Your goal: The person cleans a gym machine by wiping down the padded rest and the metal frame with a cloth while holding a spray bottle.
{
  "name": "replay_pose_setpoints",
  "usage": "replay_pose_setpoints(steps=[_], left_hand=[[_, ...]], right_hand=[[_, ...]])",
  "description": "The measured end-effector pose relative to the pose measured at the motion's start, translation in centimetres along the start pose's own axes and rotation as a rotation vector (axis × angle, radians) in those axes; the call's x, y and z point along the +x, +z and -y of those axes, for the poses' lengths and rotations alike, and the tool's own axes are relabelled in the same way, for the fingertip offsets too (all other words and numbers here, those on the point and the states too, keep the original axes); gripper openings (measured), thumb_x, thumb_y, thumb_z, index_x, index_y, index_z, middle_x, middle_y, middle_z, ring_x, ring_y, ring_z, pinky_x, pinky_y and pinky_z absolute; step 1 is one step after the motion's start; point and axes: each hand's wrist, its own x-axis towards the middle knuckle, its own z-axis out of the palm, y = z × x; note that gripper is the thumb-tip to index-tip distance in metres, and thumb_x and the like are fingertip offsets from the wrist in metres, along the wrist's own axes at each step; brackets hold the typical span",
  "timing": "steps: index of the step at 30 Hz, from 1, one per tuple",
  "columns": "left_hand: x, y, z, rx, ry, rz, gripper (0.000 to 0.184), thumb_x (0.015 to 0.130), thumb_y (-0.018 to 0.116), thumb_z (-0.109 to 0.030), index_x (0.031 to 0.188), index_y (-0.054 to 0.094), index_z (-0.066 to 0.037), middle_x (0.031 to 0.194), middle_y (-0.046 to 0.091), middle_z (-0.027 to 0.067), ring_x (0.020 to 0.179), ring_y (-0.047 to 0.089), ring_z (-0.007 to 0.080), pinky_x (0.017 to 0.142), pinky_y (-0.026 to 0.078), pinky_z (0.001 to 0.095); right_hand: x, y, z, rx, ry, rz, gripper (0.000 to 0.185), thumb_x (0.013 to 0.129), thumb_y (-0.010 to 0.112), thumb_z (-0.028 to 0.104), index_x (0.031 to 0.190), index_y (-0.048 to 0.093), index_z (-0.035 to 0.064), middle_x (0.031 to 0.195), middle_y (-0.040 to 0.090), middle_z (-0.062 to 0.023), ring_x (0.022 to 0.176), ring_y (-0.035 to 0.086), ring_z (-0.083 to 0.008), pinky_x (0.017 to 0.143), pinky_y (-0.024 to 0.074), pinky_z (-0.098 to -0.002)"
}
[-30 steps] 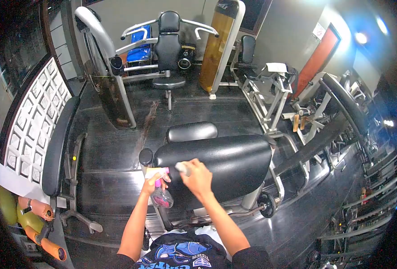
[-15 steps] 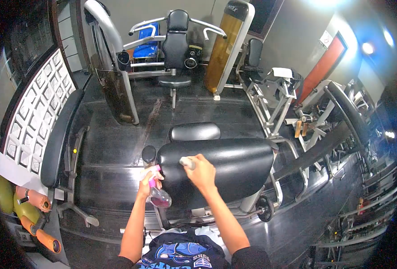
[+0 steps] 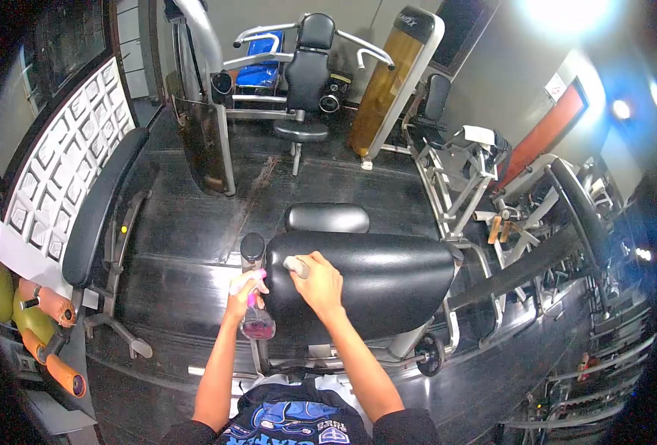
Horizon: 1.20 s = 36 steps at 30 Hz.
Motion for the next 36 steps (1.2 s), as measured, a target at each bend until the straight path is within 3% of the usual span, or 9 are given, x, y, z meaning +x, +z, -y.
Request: replay_pose_setpoints(steps=[4, 7, 8, 17, 22, 29, 34, 36], left_hand=[[-0.3, 1.2, -1.8, 0.055, -0.010, -0.049, 0.023, 0.092, 0.057, -0.015, 0.100, 0.069, 0.002, 0.070, 0.065, 0.0072, 0.044, 0.057, 0.0121, 0.040, 0.042, 0.0249], [-0.4, 1.7, -2.8, 0.080, -0.023, -0.009, 0.027, 0.094, 0.056, -0.020, 0.105, 0.068, 0.002, 0.071, 0.063, 0.0092, 0.044, 0.056, 0.0140, 0.040, 0.045, 0.0247], [-0.3, 2.3, -3.1, 0.056, -0.017, -0.069, 0.023, 0.092, 0.063, -0.019, 0.087, 0.071, 0.001, 0.064, 0.061, 0.0045, 0.043, 0.055, 0.0104, 0.038, 0.041, 0.0248], [-2.0, 0.9, -4.4, 0.077, -0.002, -0.083, 0.022, 0.093, 0.062, -0.019, 0.088, 0.069, 0.001, 0.068, 0.064, 0.0062, 0.043, 0.056, 0.0123, 0.039, 0.040, 0.0250], [-2.9, -1.4, -3.4, 0.095, -0.008, -0.065, 0.021, 0.091, 0.058, -0.016, 0.091, 0.068, 0.003, 0.072, 0.065, 0.0071, 0.044, 0.057, 0.0137, 0.040, 0.041, 0.0251], [-3.6, -1.4, -3.5, 0.052, -0.046, -0.075, 0.020, 0.091, 0.058, -0.014, 0.095, 0.067, 0.003, 0.072, 0.065, 0.0072, 0.045, 0.057, 0.0134, 0.041, 0.042, 0.0252], [-3.9, -0.9, -3.9, 0.020, -0.090, -0.055, 0.020, 0.092, 0.058, -0.015, 0.096, 0.068, 0.002, 0.072, 0.066, 0.0066, 0.045, 0.057, 0.0128, 0.041, 0.043, 0.0240], [-4.2, -1.2, -3.6, 0.023, -0.101, -0.059, 0.020, 0.092, 0.058, -0.016, 0.096, 0.068, 0.002, 0.072, 0.066, 0.0064, 0.045, 0.057, 0.0127, 0.041, 0.043, 0.0241]], right_hand=[[-0.6, -3.0, -2.3, -0.097, 0.026, 0.037, 0.026, 0.076, 0.074, 0.028, 0.098, 0.075, 0.0148, 0.093, 0.068, -0.0065, 0.083, 0.068, -0.0318, 0.073, 0.0541, -0.0419], [-0.5, -3.3, -3.3, -0.090, 0.033, 0.009, 0.026, 0.077, 0.075, 0.032, 0.095, 0.075, 0.0130, 0.091, 0.067, -0.0086, 0.082, 0.067, -0.0327, 0.071, 0.0538, -0.0422], [-0.4, -3.0, -3.1, -0.099, 0.035, -0.009, 0.026, 0.077, 0.075, 0.032, 0.095, 0.075, 0.0127, 0.091, 0.067, -0.0086, 0.082, 0.067, -0.0329, 0.071, 0.0538, -0.0421], [0.6, 0.7, 1.5, -0.009, -0.083, 0.041, 0.027, 0.075, 0.075, 0.020, 0.102, 0.073, 0.0140, 0.096, 0.067, -0.0066, 0.088, 0.067, -0.0306, 0.077, 0.0536, -0.0411], [0.9, -2.1, -2.1, -0.118, -0.002, 0.030, 0.027, 0.075, 0.075, 0.029, 0.097, 0.075, 0.0133, 0.094, 0.068, -0.0065, 0.087, 0.068, -0.0301, 0.073, 0.0541, -0.0408], [2.8, 2.3, 1.7, -0.029, -0.101, 0.044, 0.025, 0.078, 0.072, 0.024, 0.101, 0.073, 0.0141, 0.098, 0.067, -0.0073, 0.088, 0.067, -0.0325, 0.077, 0.0532, -0.0419], [2.3, 0.0, 1.2, -0.017, -0.053, 0.147, 0.025, 0.077, 0.073, 0.025, 0.100, 0.074, 0.0142, 0.096, 0.068, -0.0074, 0.089, 0.067, -0.0306, 0.077, 0.0535, -0.0409], [2.2, -1.8, -1.0, -0.092, -0.014, 0.063, 0.024, 0.078, 0.073, 0.028, 0.098, 0.075, 0.0149, 0.094, 0.068, -0.0072, 0.088, 0.067, -0.0305, 0.076, 0.0534, -0.0401]])
